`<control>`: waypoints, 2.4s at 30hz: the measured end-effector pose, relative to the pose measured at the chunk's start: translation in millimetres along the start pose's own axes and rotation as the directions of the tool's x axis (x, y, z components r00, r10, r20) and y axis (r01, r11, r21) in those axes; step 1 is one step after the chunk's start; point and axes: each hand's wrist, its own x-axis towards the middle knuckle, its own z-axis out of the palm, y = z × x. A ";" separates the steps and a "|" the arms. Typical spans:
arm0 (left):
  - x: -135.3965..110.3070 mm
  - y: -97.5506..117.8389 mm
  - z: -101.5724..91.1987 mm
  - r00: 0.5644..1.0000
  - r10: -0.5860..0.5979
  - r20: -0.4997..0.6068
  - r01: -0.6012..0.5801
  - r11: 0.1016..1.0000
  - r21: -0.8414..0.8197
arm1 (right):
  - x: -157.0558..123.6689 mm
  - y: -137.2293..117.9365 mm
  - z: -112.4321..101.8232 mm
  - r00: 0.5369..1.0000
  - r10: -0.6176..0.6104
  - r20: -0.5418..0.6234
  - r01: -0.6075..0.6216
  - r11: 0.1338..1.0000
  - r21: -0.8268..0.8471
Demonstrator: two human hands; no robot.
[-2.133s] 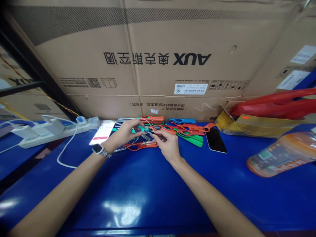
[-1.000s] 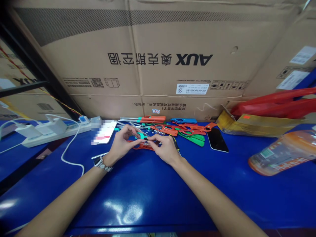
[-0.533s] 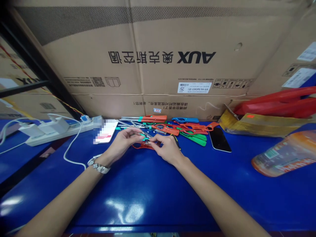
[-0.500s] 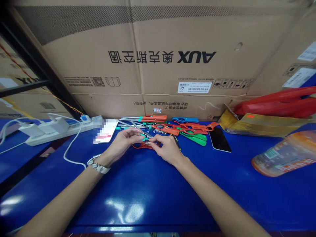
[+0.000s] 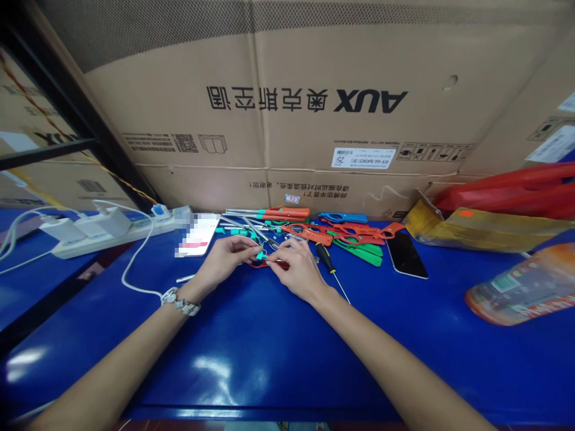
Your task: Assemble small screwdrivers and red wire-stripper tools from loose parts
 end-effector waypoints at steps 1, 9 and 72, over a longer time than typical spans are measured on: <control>0.8 -0.8 -1.2 1.000 0.007 0.007 -0.007 1.000 0.021 | 1.0 0.6 0.7 1.000 -0.023 -0.005 0.023 0.999 -0.024; 4.0 -6.6 -5.7 0.998 0.015 0.060 -0.022 0.993 0.118 | 2.4 9.1 2.0 0.998 -0.038 0.051 0.040 0.998 -0.043; 1.6 15.3 -31.5 0.880 0.149 0.452 -0.466 0.464 0.754 | -7.8 6.1 -10.9 0.966 -0.020 0.259 0.032 0.999 -0.040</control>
